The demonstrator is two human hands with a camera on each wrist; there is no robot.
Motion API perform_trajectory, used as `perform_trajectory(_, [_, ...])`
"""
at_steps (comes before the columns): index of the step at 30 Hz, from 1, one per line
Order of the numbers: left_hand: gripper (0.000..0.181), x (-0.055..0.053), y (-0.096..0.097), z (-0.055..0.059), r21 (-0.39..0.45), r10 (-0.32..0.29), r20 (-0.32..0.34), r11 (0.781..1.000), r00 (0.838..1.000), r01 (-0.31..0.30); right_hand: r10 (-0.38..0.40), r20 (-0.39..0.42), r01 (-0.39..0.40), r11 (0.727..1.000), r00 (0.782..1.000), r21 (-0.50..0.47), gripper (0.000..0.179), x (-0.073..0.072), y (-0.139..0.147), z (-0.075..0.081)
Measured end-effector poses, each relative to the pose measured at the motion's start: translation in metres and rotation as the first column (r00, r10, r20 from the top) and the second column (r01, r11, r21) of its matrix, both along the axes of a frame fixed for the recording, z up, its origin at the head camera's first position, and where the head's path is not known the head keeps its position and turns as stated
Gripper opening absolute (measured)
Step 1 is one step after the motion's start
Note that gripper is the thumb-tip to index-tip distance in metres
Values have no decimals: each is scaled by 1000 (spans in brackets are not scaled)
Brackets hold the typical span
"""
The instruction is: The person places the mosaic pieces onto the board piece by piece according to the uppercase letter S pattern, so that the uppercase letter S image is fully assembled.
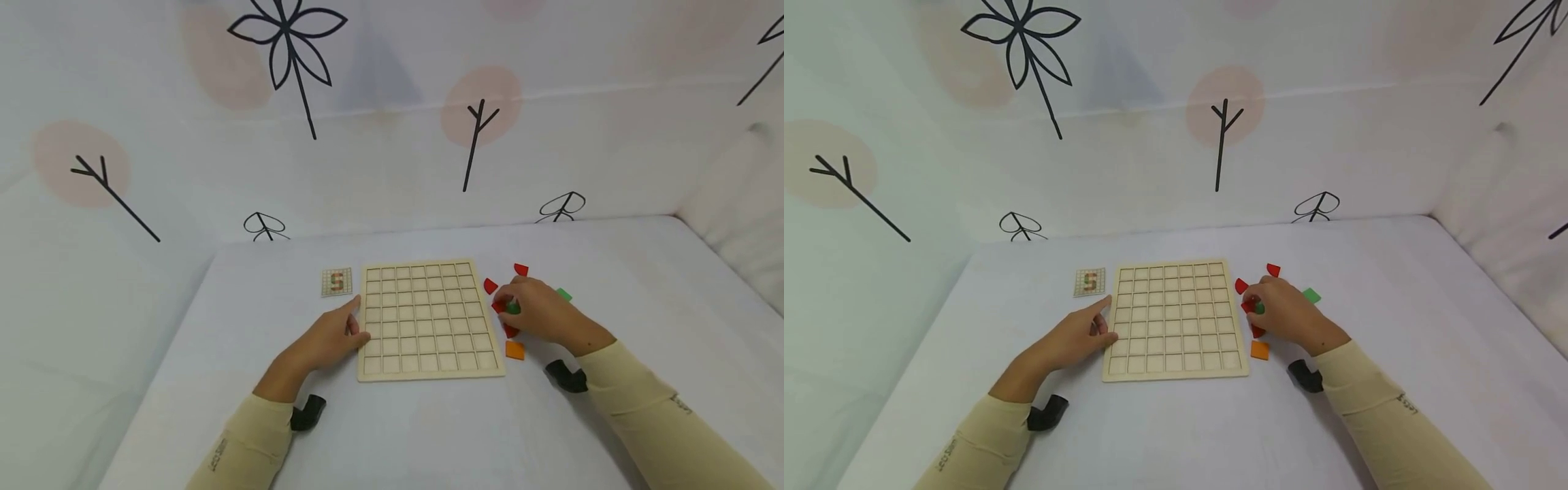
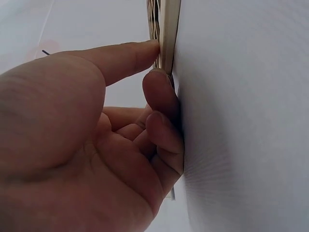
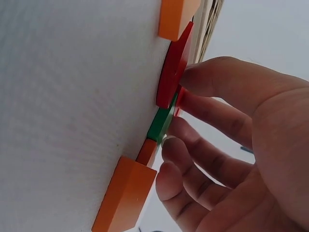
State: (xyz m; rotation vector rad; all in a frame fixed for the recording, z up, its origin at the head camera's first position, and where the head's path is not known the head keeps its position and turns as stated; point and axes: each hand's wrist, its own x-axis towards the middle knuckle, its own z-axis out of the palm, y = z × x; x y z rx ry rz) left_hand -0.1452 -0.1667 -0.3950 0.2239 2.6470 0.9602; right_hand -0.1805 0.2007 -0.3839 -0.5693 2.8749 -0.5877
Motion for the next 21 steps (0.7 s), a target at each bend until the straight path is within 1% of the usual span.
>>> perform_trajectory(4, [79, 0, 1, -1, -2, -1, 8, 1000, 1000, 1, -5, 7, 5, 1000, 1000, 7, 24, 0, 1, -1])
perform_trajectory(9, [78, 0, 1, 0, -11, -1, -7, 1000, 1000, 1, 7, -7, -7, 1000, 1000, 8, 23, -1, 1, -2])
perform_trajectory(16, [79, 1, 1, 0, -2, -2, 4, 1000, 1000, 2, 10, -5, -10, 1000, 1000, 4, 22, -2, 1, -1])
perform_trajectory(21, [79, 0, 1, -1, 0, -1, 6, 1000, 1000, 1, 21, -45, -21, 1000, 999, -3, 23, -1, 2, -1])
